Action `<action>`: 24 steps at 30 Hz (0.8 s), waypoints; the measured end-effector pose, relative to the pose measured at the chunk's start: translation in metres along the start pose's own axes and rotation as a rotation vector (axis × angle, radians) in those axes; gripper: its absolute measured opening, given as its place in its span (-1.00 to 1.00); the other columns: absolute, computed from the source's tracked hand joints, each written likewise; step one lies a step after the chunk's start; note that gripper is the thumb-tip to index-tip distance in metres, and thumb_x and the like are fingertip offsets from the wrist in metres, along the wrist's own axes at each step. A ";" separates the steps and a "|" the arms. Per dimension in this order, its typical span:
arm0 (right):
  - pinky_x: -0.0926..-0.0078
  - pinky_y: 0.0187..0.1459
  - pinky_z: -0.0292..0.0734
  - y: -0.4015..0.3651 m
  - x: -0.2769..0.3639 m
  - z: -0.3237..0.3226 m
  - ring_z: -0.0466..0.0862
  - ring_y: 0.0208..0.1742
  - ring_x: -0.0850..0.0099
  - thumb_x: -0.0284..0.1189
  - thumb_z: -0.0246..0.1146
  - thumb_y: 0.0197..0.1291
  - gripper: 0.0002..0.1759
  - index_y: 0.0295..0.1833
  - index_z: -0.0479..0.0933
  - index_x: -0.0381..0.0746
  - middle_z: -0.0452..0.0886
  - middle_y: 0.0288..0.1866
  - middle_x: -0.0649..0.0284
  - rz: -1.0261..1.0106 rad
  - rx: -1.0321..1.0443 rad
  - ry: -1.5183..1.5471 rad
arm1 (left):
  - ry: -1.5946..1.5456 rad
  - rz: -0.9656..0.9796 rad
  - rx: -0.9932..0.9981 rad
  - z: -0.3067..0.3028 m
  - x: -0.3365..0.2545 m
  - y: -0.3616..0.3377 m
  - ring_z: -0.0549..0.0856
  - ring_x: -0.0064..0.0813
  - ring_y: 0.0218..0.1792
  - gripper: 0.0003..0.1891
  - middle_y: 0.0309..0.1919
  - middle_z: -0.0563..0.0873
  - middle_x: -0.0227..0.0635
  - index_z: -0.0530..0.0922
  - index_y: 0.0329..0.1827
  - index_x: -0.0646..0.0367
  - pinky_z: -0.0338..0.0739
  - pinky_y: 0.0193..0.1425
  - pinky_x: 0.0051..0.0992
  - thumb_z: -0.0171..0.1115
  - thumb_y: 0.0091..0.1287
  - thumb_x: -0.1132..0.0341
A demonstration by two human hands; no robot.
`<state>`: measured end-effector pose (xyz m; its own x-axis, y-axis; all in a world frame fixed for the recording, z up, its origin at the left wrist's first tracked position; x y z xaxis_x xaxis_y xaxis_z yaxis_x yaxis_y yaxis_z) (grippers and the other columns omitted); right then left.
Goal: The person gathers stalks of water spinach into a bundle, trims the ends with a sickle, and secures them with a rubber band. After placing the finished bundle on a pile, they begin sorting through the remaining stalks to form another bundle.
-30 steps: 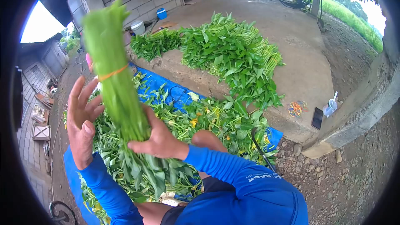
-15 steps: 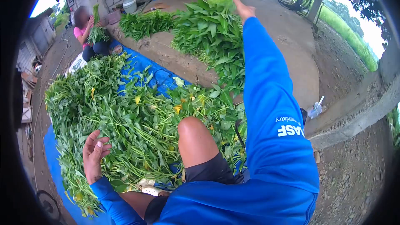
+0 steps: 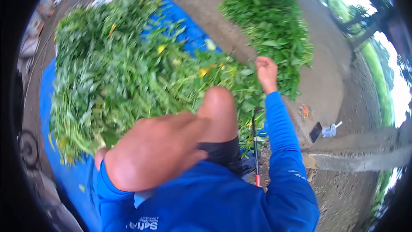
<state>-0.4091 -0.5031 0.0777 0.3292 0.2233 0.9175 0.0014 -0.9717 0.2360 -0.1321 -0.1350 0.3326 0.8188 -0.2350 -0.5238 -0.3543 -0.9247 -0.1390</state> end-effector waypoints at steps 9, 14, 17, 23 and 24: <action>0.53 -0.19 0.58 -0.073 0.194 0.196 0.66 -0.24 0.59 -0.20 0.41 0.48 -0.60 0.22 0.73 -0.27 0.75 -0.19 0.42 -0.326 0.933 -0.288 | 0.042 0.413 -0.051 0.023 -0.024 -0.003 0.80 -0.26 -0.03 -0.60 -0.02 0.82 -0.16 0.66 0.23 0.24 0.70 0.05 -0.27 0.46 0.46 0.19; 0.34 0.01 0.66 -0.055 0.100 0.311 0.75 -0.08 0.46 -0.26 0.41 0.45 -0.65 0.20 0.77 -0.23 0.84 -0.02 0.33 -0.288 1.043 -0.431 | 0.050 -0.083 -0.502 -0.038 0.139 -0.035 0.78 -0.45 -0.05 -0.59 -0.06 0.83 -0.26 0.67 0.30 0.31 0.67 0.04 -0.39 0.43 0.53 0.22; 0.29 -0.04 0.69 -0.088 0.023 0.371 0.77 -0.16 0.43 -0.37 0.41 0.38 -0.78 0.03 0.84 -0.20 0.86 -0.16 0.28 -0.205 0.999 -0.485 | -0.113 -0.408 -0.793 -0.036 0.270 -0.076 0.85 -0.18 -0.10 -0.58 -0.10 0.86 0.02 0.71 0.20 0.34 0.71 0.02 -0.27 0.47 0.44 0.19; 0.26 0.05 0.75 -0.185 -0.065 0.423 0.87 -0.12 0.22 -0.30 0.43 0.32 -0.76 -0.04 0.83 -0.22 0.88 -0.14 0.07 -0.061 0.845 -0.386 | -0.206 -0.624 -0.657 0.024 0.337 -0.104 0.85 -0.24 -0.24 -0.62 -0.19 0.87 0.00 0.73 0.15 0.37 0.71 -0.08 -0.27 0.49 0.45 0.24; 0.24 0.06 0.75 -0.191 -0.067 0.430 0.87 -0.10 0.18 -0.29 0.44 0.32 -0.76 -0.05 0.82 -0.22 0.88 -0.14 0.05 -0.055 0.805 -0.376 | -0.271 -0.628 -0.638 0.024 0.344 -0.106 0.85 -0.23 -0.25 -0.62 -0.19 0.87 0.00 0.73 0.16 0.36 0.71 -0.10 -0.27 0.49 0.44 0.24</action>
Point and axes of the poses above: each hand's wrist, its own y-axis towards the middle knuckle, its own z-axis out of the palm, x = y × z, the point moved 8 cm from there along y, towards the middle knuckle
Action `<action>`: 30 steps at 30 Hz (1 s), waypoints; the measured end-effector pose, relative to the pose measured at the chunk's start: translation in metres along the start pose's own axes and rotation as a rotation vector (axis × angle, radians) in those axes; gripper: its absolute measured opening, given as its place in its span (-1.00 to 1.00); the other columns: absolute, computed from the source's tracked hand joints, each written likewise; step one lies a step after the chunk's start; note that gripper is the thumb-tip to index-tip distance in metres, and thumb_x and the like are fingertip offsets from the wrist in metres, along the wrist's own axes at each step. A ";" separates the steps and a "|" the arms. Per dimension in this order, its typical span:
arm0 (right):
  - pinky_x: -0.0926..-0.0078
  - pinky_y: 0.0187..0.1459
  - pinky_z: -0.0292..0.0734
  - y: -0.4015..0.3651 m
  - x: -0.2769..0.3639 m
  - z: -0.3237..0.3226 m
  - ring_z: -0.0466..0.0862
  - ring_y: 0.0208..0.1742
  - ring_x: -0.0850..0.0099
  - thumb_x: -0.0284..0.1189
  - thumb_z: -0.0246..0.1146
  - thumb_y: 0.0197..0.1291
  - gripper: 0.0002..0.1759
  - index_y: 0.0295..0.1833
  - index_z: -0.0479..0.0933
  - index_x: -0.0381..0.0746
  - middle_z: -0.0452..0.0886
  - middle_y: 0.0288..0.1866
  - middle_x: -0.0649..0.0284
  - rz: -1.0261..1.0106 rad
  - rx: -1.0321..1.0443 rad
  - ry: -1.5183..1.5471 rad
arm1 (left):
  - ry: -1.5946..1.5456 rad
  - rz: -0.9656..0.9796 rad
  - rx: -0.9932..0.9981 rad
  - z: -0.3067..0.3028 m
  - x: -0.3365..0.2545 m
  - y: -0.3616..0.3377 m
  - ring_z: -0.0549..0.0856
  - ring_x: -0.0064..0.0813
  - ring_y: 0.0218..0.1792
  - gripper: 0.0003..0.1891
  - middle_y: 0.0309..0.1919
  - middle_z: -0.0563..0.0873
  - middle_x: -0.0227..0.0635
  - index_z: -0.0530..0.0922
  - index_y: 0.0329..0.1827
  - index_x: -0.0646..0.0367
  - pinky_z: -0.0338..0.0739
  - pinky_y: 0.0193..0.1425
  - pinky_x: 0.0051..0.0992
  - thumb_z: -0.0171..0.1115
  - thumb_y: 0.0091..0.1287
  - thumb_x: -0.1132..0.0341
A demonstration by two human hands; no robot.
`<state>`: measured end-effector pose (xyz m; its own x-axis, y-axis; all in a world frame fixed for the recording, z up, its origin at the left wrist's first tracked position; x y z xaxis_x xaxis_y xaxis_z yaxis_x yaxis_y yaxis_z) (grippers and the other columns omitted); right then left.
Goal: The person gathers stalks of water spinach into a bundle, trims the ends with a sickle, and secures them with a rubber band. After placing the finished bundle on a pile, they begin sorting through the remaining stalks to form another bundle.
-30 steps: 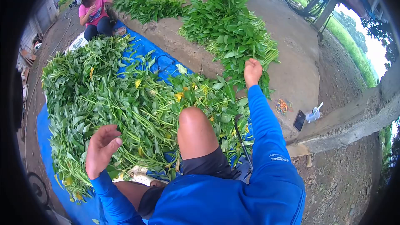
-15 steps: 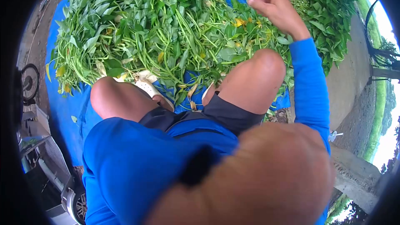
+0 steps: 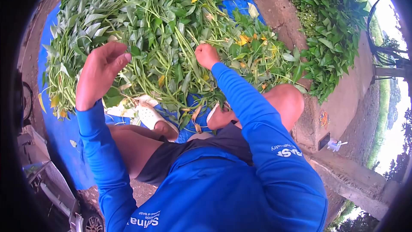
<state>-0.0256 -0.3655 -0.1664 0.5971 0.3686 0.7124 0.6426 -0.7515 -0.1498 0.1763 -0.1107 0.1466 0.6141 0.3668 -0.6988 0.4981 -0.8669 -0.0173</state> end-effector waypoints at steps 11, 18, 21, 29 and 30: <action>0.13 0.07 0.74 0.074 -0.010 -0.021 0.85 -0.09 0.01 -0.32 0.39 0.24 -0.81 -0.13 0.82 -0.15 0.86 -0.15 -0.01 0.029 -0.111 0.001 | 0.180 -0.053 0.102 0.001 0.010 -0.005 0.86 0.13 -0.04 -0.56 -0.04 0.84 0.17 0.68 0.23 0.36 0.72 0.06 -0.07 0.52 0.38 0.28; -0.01 0.24 0.68 0.194 -0.041 -0.103 0.80 0.07 -0.16 -0.30 0.26 0.32 -0.68 -0.03 0.82 -0.25 0.83 0.00 -0.13 -0.016 -0.368 -0.383 | 0.209 -0.143 0.217 0.011 0.013 -0.002 0.85 0.07 0.04 -0.47 0.04 0.84 0.11 0.64 0.31 0.34 0.72 0.11 -0.13 0.53 0.39 0.19; -0.08 0.40 0.57 0.232 -0.068 -0.083 0.74 0.26 -0.15 -0.18 0.31 0.34 -0.56 0.15 0.77 -0.24 0.78 0.21 -0.13 0.124 -0.256 -0.441 | 0.273 -0.173 0.232 0.017 0.018 0.009 0.84 0.07 0.03 -0.46 0.04 0.84 0.09 0.65 0.31 0.31 0.71 0.11 -0.13 0.55 0.37 0.19; 0.00 0.45 0.56 0.263 -0.087 -0.064 0.66 0.44 -0.11 -0.24 0.32 0.36 -0.51 0.29 0.72 -0.28 0.69 0.41 -0.13 0.382 0.104 -0.410 | 0.283 -0.234 0.276 0.030 0.026 0.023 0.82 0.14 -0.01 -0.49 0.05 0.82 0.08 0.67 0.28 0.28 0.71 0.08 -0.07 0.54 0.36 0.18; 0.01 0.43 0.57 0.280 -0.102 -0.063 0.67 0.41 -0.16 -0.29 0.27 0.35 -0.52 0.27 0.72 -0.31 0.70 0.37 -0.16 0.325 0.123 -0.419 | 0.283 -0.237 0.274 0.030 0.025 0.023 0.82 0.14 0.00 -0.49 0.05 0.82 0.08 0.67 0.28 0.28 0.71 0.08 -0.07 0.54 0.36 0.18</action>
Point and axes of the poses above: each hand's wrist, its own y-axis towards the middle knuckle, its own z-axis out of the palm, x = y × z, the point moved 8 cm from there along y, towards the middle knuckle
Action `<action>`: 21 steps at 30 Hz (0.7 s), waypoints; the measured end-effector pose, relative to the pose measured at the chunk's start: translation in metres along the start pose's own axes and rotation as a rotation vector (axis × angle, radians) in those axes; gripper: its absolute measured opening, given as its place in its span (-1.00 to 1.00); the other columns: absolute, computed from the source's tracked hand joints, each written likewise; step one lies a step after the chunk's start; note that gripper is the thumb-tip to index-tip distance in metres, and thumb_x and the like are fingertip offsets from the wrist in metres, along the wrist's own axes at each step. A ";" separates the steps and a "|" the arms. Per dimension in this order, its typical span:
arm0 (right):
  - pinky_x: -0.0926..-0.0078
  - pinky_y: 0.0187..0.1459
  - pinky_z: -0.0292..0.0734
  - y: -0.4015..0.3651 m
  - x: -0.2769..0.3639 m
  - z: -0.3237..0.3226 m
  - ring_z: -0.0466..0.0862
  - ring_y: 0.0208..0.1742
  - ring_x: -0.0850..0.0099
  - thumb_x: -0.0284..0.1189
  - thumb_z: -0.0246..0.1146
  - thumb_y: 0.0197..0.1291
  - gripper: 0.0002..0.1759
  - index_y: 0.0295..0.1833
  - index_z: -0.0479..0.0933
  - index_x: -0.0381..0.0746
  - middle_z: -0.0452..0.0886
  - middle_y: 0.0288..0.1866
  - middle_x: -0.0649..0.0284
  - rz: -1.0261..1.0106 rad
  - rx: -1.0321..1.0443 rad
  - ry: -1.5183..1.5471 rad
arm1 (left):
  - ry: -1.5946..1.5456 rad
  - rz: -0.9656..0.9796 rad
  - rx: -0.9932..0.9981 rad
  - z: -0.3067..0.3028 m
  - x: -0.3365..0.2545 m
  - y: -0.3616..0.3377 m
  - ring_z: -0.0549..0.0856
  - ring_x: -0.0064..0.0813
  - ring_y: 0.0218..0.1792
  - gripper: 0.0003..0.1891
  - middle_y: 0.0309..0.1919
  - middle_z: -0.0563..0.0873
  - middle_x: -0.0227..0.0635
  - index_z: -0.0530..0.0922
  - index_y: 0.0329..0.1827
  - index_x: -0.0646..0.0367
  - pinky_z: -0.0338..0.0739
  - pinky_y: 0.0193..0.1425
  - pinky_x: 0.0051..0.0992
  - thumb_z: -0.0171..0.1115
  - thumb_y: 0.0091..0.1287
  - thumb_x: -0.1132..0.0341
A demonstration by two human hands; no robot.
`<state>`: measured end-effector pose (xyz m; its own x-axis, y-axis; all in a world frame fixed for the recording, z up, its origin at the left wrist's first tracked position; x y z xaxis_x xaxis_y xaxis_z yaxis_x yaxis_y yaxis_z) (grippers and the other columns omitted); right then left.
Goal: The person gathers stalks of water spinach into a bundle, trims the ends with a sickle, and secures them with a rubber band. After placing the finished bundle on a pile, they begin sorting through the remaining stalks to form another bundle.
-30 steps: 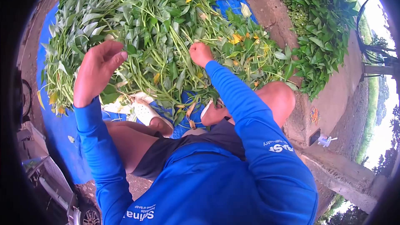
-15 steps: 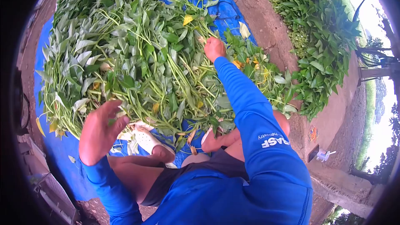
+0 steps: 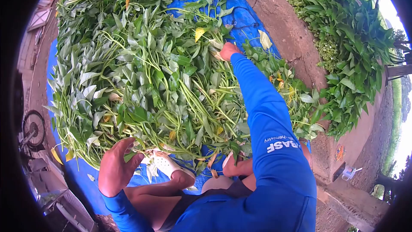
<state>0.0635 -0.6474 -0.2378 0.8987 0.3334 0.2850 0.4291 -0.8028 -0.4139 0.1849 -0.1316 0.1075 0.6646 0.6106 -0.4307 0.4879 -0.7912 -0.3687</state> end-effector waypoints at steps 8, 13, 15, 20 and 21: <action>0.29 -0.01 0.72 -0.090 0.031 -0.129 0.69 -0.13 0.50 -0.34 0.32 0.54 -0.73 0.23 0.68 -0.19 0.71 -0.07 0.38 -0.047 0.330 0.713 | -0.037 0.090 -0.002 -0.008 -0.006 -0.020 0.80 0.18 0.07 -0.47 0.07 0.81 0.16 0.66 0.29 0.34 0.68 0.15 -0.03 0.51 0.39 0.15; 0.30 0.09 0.78 -0.220 0.076 -0.208 0.74 -0.04 0.50 -0.36 0.29 0.60 -0.70 0.31 0.64 -0.21 0.76 0.05 0.32 -0.252 0.495 1.156 | -0.060 0.132 -0.057 -0.016 -0.004 -0.037 0.81 0.17 0.09 -0.42 0.07 0.81 0.18 0.66 0.33 0.33 0.69 0.18 -0.07 0.53 0.37 0.12; 0.27 0.11 0.78 -0.290 0.094 -0.217 0.77 0.03 0.45 -0.36 0.28 0.61 -0.68 0.35 0.62 -0.23 0.78 0.12 0.27 -0.335 0.534 1.247 | -0.079 0.148 -0.073 -0.020 -0.007 -0.047 0.79 0.23 0.04 -0.44 -0.02 0.81 0.23 0.66 0.29 0.36 0.67 0.15 -0.01 0.51 0.38 0.12; 0.22 0.21 0.73 -0.413 0.116 -0.149 0.76 0.16 0.35 -0.25 0.20 0.69 -0.54 0.50 0.54 -0.25 0.73 0.28 0.15 -0.362 0.764 1.472 | -0.115 0.160 -0.078 -0.023 0.006 -0.061 0.80 0.21 0.05 -0.42 -0.03 0.82 0.22 0.66 0.30 0.34 0.67 0.18 -0.01 0.46 0.44 0.02; 0.23 0.23 0.72 -0.427 0.112 -0.125 0.75 0.18 0.35 -0.22 0.20 0.69 -0.51 0.53 0.52 -0.25 0.72 0.31 0.15 -0.300 0.662 1.331 | -0.118 0.166 -0.110 -0.025 0.012 -0.065 0.81 0.19 0.06 -0.41 -0.02 0.82 0.23 0.66 0.31 0.34 0.67 0.19 -0.03 0.46 0.45 0.01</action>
Point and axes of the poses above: each hand's wrist, its own y-axis towards the middle knuckle, its own z-axis out of the palm, x = y × z, the point moved 8 cm from there along y, towards the middle knuckle
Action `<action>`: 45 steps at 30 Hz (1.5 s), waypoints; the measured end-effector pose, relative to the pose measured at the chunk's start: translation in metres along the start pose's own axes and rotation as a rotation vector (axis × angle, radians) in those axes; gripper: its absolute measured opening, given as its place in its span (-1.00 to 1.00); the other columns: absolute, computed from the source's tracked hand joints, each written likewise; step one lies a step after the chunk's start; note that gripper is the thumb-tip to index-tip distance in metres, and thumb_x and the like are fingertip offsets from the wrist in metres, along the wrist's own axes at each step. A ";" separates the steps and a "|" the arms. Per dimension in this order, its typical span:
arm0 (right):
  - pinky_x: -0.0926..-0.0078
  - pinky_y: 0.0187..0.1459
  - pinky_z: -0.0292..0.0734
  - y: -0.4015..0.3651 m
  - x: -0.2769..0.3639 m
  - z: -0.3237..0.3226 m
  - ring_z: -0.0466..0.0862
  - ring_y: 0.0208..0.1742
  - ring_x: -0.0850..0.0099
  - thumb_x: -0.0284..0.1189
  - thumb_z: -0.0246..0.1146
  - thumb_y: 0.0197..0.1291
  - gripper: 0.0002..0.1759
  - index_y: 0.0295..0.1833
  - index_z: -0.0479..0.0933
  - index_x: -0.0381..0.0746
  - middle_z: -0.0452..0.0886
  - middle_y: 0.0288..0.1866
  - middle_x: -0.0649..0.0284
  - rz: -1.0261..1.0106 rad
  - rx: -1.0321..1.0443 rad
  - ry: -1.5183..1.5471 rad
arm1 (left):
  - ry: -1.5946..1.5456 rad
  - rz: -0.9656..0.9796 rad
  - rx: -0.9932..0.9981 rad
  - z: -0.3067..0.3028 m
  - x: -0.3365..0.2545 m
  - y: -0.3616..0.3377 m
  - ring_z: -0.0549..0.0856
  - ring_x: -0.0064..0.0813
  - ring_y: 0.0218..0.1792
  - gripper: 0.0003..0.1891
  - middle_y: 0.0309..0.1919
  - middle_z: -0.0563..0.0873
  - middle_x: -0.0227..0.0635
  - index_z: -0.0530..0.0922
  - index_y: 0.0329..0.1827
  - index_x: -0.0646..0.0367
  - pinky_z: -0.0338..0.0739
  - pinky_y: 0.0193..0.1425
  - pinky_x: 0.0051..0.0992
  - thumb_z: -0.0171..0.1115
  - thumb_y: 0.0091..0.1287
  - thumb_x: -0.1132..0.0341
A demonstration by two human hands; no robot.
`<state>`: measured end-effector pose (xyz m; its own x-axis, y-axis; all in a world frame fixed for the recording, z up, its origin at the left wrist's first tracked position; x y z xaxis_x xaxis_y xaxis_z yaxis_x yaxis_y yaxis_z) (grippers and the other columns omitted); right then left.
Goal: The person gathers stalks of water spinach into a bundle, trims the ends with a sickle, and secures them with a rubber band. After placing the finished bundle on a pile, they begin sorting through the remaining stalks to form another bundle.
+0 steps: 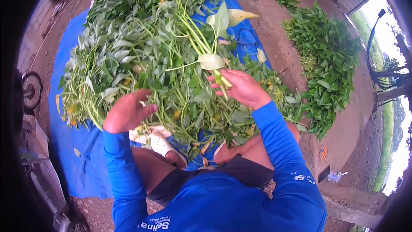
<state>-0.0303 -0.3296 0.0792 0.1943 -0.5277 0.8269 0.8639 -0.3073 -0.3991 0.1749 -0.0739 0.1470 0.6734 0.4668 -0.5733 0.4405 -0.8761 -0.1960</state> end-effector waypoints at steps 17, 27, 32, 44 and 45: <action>0.26 0.01 0.74 0.018 -0.134 -0.023 0.80 -0.12 0.23 -0.40 0.24 0.46 -0.67 0.20 0.76 -0.25 0.84 -0.11 0.08 -0.158 -0.332 -0.909 | -0.042 -0.064 -0.047 0.008 0.035 -0.024 0.85 -0.08 -0.08 -0.39 -0.09 0.87 0.02 0.66 0.32 0.36 0.70 0.09 -0.18 0.50 0.45 0.00; -0.13 0.14 0.68 0.065 -0.223 0.036 0.78 0.05 -0.20 -0.32 0.26 0.35 -0.73 -0.04 0.75 -0.24 0.81 0.00 -0.14 -0.253 -0.420 -1.197 | 0.023 -0.053 -0.026 0.013 0.025 -0.019 0.86 -0.04 -0.03 -0.34 -0.06 0.87 0.06 0.64 0.36 0.37 0.71 0.13 -0.17 0.48 0.46 -0.05; -0.19 0.16 0.64 0.098 -0.235 0.028 0.74 0.08 -0.29 -0.35 0.24 0.36 -0.72 0.04 0.68 -0.29 0.76 0.05 -0.23 -0.167 -0.517 -1.263 | 0.013 -0.072 -0.029 0.011 0.030 -0.018 0.85 0.01 0.05 -0.34 0.00 0.86 0.09 0.64 0.37 0.36 0.70 0.20 -0.17 0.48 0.45 -0.05; -0.05 0.16 0.67 0.125 -0.203 0.022 0.78 0.09 -0.16 -0.31 0.36 0.24 -0.72 -0.01 0.77 -0.19 0.79 0.03 -0.19 0.090 -0.349 -1.330 | 0.038 -0.109 -0.020 -0.001 0.029 -0.020 0.84 0.02 0.09 -0.34 0.04 0.85 0.09 0.65 0.37 0.32 0.69 0.23 -0.14 0.46 0.46 -0.07; -0.06 0.16 0.68 0.124 -0.213 0.011 0.78 0.08 -0.19 -0.32 0.34 0.24 -0.72 0.01 0.75 -0.18 0.79 0.02 -0.21 0.233 -0.380 -1.427 | 0.006 -0.115 0.000 0.000 0.026 -0.021 0.84 -0.03 0.11 -0.34 0.08 0.85 0.07 0.63 0.40 0.30 0.69 0.23 -0.18 0.47 0.46 -0.07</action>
<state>0.0404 -0.2461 -0.1422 0.7797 0.5365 0.3228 0.6244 -0.6283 -0.4641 0.1829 -0.0435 0.1365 0.6221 0.5652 -0.5418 0.5152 -0.8166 -0.2603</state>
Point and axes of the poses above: each hand's wrist, its own y-axis towards the middle knuckle, its own z-axis out of the palm, x = y × z, the point moved 8 cm from there along y, towards the middle knuckle
